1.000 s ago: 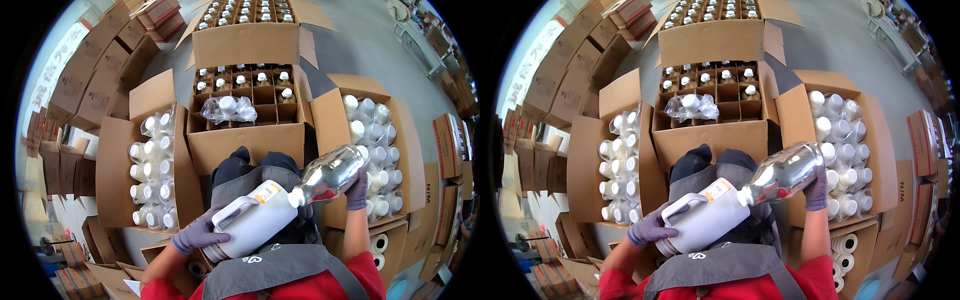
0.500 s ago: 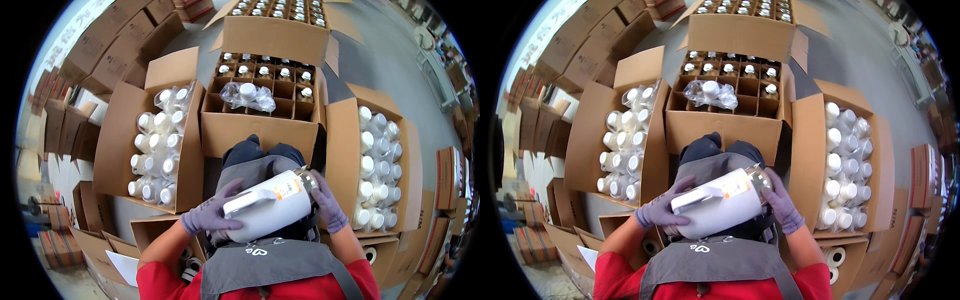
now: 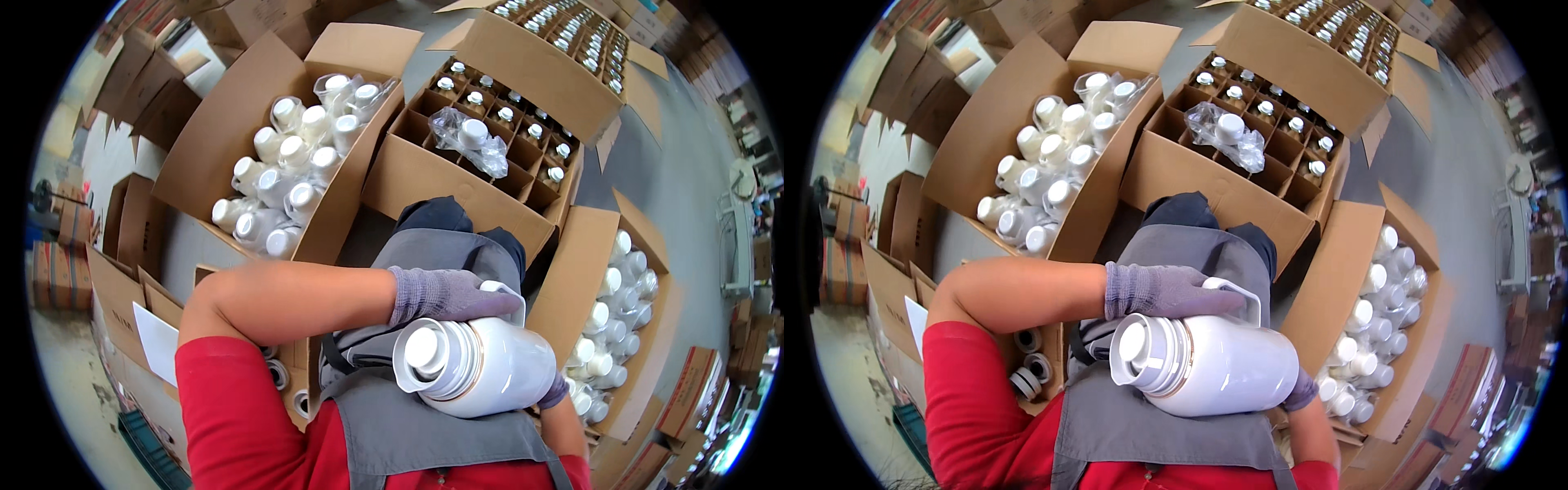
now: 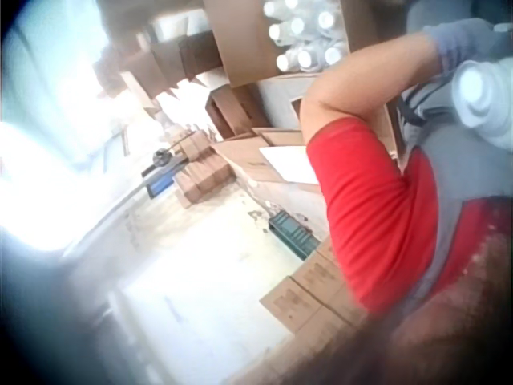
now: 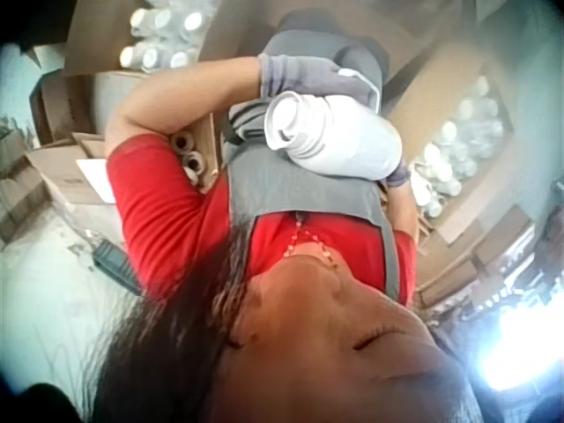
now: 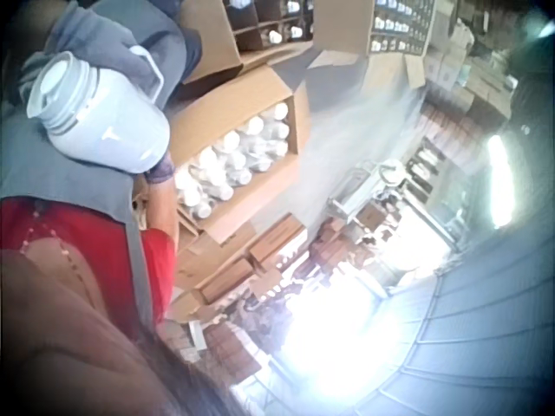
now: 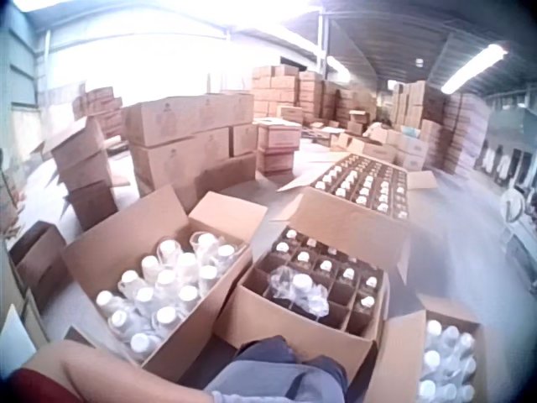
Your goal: The person sits on the floor and assembles white thermos flasks by inserting stainless steel inner bottles into the outer shells. They then place circular gaskets into the openings and secure the lids before placing the finished units into a cardboard box.
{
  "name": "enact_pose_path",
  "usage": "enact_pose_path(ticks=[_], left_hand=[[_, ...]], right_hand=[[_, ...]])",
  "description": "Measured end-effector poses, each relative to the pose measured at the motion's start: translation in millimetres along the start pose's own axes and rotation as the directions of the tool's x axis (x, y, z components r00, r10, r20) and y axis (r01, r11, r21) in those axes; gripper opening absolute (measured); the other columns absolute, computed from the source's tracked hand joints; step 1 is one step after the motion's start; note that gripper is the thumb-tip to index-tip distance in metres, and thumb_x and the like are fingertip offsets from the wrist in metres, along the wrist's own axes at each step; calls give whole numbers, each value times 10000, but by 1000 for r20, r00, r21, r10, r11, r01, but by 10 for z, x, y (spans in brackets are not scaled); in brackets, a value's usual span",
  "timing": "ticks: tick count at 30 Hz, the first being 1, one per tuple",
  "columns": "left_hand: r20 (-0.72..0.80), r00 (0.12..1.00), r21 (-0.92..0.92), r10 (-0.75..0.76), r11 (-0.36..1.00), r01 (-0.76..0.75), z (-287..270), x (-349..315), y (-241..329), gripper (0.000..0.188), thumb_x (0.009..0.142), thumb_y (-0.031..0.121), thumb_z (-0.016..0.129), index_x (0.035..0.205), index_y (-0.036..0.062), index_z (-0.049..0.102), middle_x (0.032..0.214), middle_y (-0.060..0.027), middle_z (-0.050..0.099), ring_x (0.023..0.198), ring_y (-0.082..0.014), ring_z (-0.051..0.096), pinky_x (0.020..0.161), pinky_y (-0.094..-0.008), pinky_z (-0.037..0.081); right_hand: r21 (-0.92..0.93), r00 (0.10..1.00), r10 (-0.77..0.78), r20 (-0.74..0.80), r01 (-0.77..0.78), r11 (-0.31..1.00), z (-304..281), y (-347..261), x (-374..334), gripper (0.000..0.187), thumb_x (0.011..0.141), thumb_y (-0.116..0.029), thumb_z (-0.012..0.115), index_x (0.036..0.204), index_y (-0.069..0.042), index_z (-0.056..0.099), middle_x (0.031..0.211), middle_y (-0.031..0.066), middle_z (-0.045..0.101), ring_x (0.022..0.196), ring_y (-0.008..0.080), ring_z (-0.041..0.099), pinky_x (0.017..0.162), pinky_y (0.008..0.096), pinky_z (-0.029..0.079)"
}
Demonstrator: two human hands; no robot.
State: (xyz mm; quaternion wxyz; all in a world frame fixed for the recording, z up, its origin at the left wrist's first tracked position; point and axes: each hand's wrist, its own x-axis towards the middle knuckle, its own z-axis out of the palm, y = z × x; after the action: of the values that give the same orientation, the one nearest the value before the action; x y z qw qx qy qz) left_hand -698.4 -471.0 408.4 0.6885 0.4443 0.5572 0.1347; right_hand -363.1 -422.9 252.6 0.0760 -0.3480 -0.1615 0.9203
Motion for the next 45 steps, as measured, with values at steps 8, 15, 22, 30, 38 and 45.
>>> enact_pose_path(ticks=[8, 15, 22, 30, 38, 45], left_hand=[[-49, 932, 302, 358, 895, -328, 57, 94, -214, 559, 897, 557, 526, 1162, 86, 668, 1141, -194, 658, 1056, -311, 641, 948, -371, 467], [0, 850, 273, 527, 817, -507, -204, 57, -13, 667, 839, 470, 647, 1402, 151, 485, 1267, -222, 558, 1140, -376, 584, 977, -406, 451], [184, 644, 688, 742, 371, -624, -410, 406, -688, 838, 703, 594, 738, 1398, 205, 480, 1353, -257, 449, 1149, -437, 537, 951, -452, 479], [220, 635, 695, 741, 337, -635, -212, 560, -755, 580, 719, 421, 658, 1271, 256, 596, 1321, -240, 479, 1153, -449, 524, 941, -562, 458], [154, 702, 702, 696, 422, -573, -215, 626, -716, 527, 731, 439, 611, 1250, 342, 603, 1302, -217, 497, 1167, -440, 523, 961, -604, 445], [110, 701, 739, 705, 413, -532, -210, 575, -765, 560, 732, 450, 593, 1281, 343, 591, 1300, -217, 499, 1141, -444, 530, 959, -581, 444]], right_hand=[[-24, 1000, 5, -20, -5, 1000, 52, 64, -6, 528, 921, -292, 595, 1339, 20, 510, 1266, 122, 615, 1152, 183, 595, 972, 351, 483], [-270, 945, -314, -86, 282, 921, 236, -619, -229, 543, 896, -281, 637, 1328, 25, 517, 1255, 125, 623, 1135, 188, 609, 956, 356, 495], [-919, 802, -456, 387, 376, -118, 604, -645, 70, 801, 619, -216, 861, 1284, 22, 482, 1102, 232, 605, 1059, 371, 604, 934, 408, 483], [-940, 962, -100, 255, 223, -257, 377, -464, 132, 866, 706, -424, 758, 1308, 80, 391, 979, 236, 632, 790, 365, 659, 696, 434, 541], [-894, 914, 22, 404, 400, -204, 146, -325, 369, 848, 830, -547, 587, 1427, 5, 348, 1142, 229, 598, 794, 320, 669, 683, 395, 552], [-791, 820, 28, 572, 560, -244, 224, -509, 520, 684, 882, -552, 524, 1436, -161, 432, 1289, 186, 556, 1110, 310, 600, 852, 419, 529]])
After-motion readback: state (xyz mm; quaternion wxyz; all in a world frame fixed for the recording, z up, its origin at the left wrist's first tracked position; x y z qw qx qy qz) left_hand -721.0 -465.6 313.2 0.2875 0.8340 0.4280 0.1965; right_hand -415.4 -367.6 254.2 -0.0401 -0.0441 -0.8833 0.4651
